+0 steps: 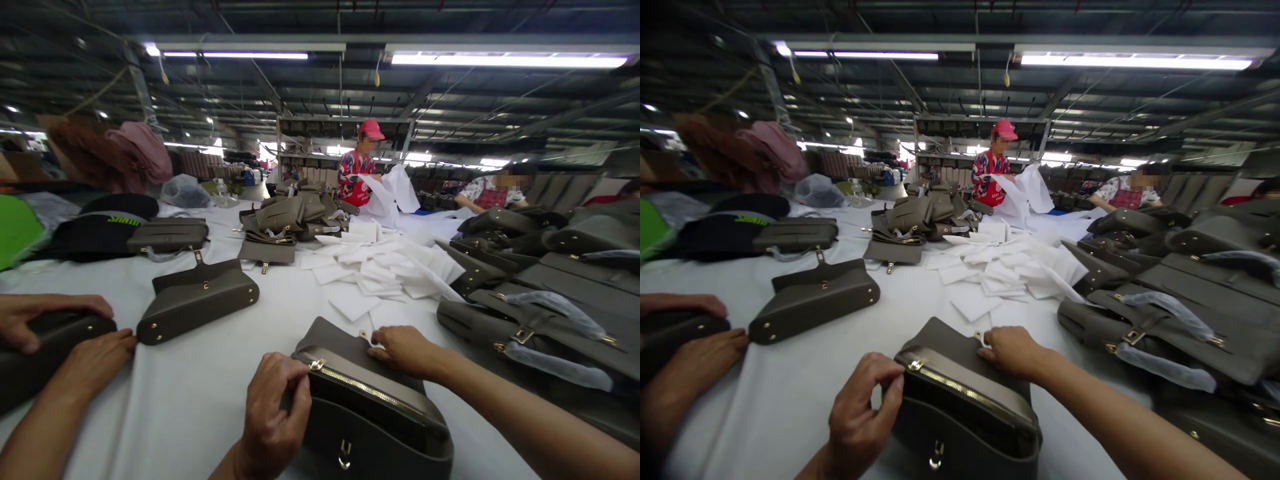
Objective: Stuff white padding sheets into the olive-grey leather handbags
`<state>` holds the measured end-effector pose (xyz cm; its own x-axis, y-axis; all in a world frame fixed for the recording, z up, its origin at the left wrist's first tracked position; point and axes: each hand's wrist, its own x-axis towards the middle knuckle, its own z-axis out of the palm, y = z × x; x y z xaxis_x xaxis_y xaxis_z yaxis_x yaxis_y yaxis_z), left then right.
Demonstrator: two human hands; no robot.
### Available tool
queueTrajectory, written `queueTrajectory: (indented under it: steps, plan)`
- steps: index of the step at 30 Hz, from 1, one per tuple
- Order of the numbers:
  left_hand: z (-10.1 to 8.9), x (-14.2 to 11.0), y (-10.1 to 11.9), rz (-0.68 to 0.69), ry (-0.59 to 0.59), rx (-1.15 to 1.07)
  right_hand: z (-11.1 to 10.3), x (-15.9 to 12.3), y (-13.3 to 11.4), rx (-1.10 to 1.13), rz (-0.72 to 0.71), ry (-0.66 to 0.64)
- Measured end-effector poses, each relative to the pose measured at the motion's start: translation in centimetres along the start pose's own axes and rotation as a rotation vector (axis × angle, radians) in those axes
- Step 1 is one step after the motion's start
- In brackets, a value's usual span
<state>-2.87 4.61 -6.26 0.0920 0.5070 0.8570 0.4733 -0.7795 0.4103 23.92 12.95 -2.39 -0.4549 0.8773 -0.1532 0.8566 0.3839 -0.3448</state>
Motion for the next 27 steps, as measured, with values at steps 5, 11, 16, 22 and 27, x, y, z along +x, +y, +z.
queueTrajectory:
  steps: [5, 11, 16, 22, 27]
  plan:
    - [-0.5, 0.3, -0.7, -0.065, -0.047, 0.012, -2.5, -0.1, -4.8, -0.03, -0.371, 0.296]
    - [-1.1, 1.6, -0.7, -0.281, -0.188, -0.115, -2.2, 0.8, -9.4, -0.004, -0.689, 0.069]
    - [-1.5, 2.0, -0.5, -0.369, -0.233, -0.17, -2.2, 1.5, -9.3, -0.117, -0.616, -0.024]
    - [-1.8, 2.2, -0.7, -0.369, -0.31, -0.17, -3.8, 1.3, -10.0, -0.164, -0.575, -0.177]
    - [-1.6, 2.0, -0.7, -0.36, -0.329, -0.149, -5.9, 2.8, -11.6, -0.237, -0.478, -0.425]
